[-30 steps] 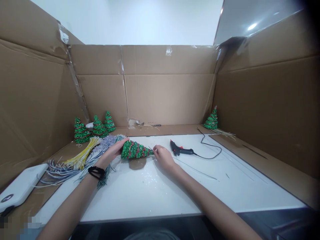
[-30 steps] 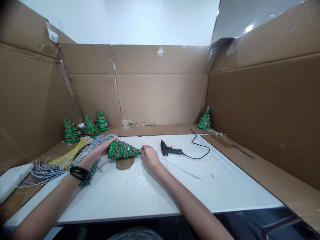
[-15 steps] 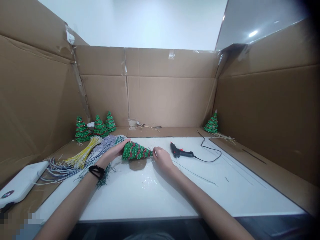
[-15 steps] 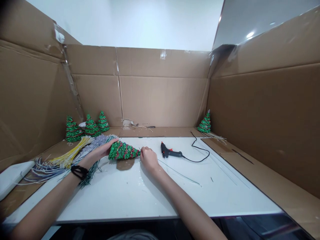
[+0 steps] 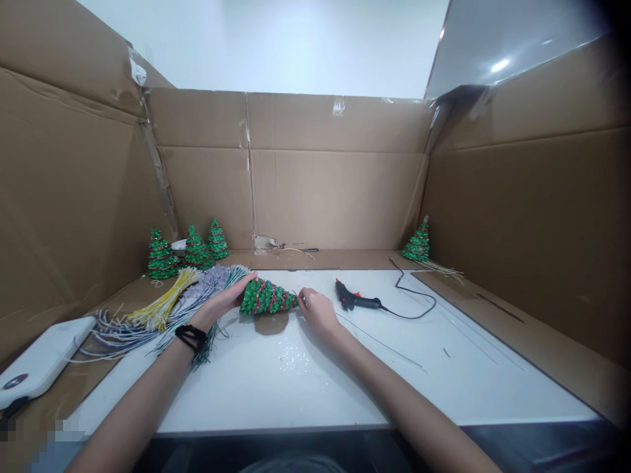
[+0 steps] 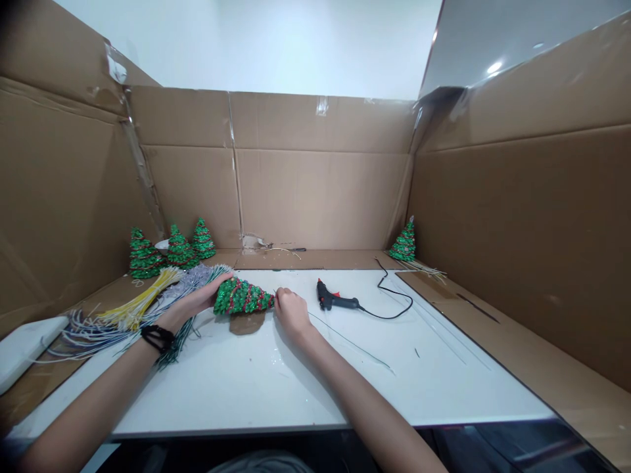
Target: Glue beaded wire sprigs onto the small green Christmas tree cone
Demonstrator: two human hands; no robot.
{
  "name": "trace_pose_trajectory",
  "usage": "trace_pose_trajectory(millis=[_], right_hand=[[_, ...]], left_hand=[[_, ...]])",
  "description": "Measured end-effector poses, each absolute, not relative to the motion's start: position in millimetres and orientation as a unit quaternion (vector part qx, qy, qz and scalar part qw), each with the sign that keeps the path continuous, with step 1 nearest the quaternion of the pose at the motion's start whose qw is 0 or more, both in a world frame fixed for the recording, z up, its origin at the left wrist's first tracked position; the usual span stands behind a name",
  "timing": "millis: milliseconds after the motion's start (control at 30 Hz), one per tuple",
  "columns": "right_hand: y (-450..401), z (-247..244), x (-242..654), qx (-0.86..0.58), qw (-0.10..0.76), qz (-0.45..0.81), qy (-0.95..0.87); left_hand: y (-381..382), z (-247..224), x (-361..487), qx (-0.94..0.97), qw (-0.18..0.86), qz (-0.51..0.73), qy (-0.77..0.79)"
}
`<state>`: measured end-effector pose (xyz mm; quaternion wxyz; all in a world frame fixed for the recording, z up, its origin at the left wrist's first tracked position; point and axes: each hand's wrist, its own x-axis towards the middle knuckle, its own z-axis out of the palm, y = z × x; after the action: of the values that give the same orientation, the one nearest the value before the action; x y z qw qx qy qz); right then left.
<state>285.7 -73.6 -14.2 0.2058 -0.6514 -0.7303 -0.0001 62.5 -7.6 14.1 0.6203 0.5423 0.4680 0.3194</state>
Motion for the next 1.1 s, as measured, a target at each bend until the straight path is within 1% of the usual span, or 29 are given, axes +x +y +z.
trace_pose_trajectory(millis=[133,333,400,600,733,933,1100], right_hand=[[-74,-16,284,-0.648,0.217,0.018,-0.730],[-75,-19,291,-0.625,0.271,0.073,-0.729],[-74,-20,294,-0.621,0.272,0.085,-0.731],[-69,-24,292,-0.615,0.260,0.068,-0.741],[-72,-19,294,-0.623,0.267,0.076,-0.731],[-73,-14,303,-0.650,0.242,0.082,-0.716],[-67,-18,299,-0.636,0.278,0.090,-0.714]], left_hand=[[-8,15,62,0.541,0.619,0.316,0.473],[-8,14,62,0.532,0.621,0.322,0.477],[-8,13,63,0.530,0.620,0.325,0.478],[-7,12,62,0.541,0.609,0.320,0.484],[-6,11,63,0.540,0.604,0.322,0.490],[-7,11,64,0.537,0.595,0.330,0.499],[-13,14,66,0.542,0.602,0.345,0.475]])
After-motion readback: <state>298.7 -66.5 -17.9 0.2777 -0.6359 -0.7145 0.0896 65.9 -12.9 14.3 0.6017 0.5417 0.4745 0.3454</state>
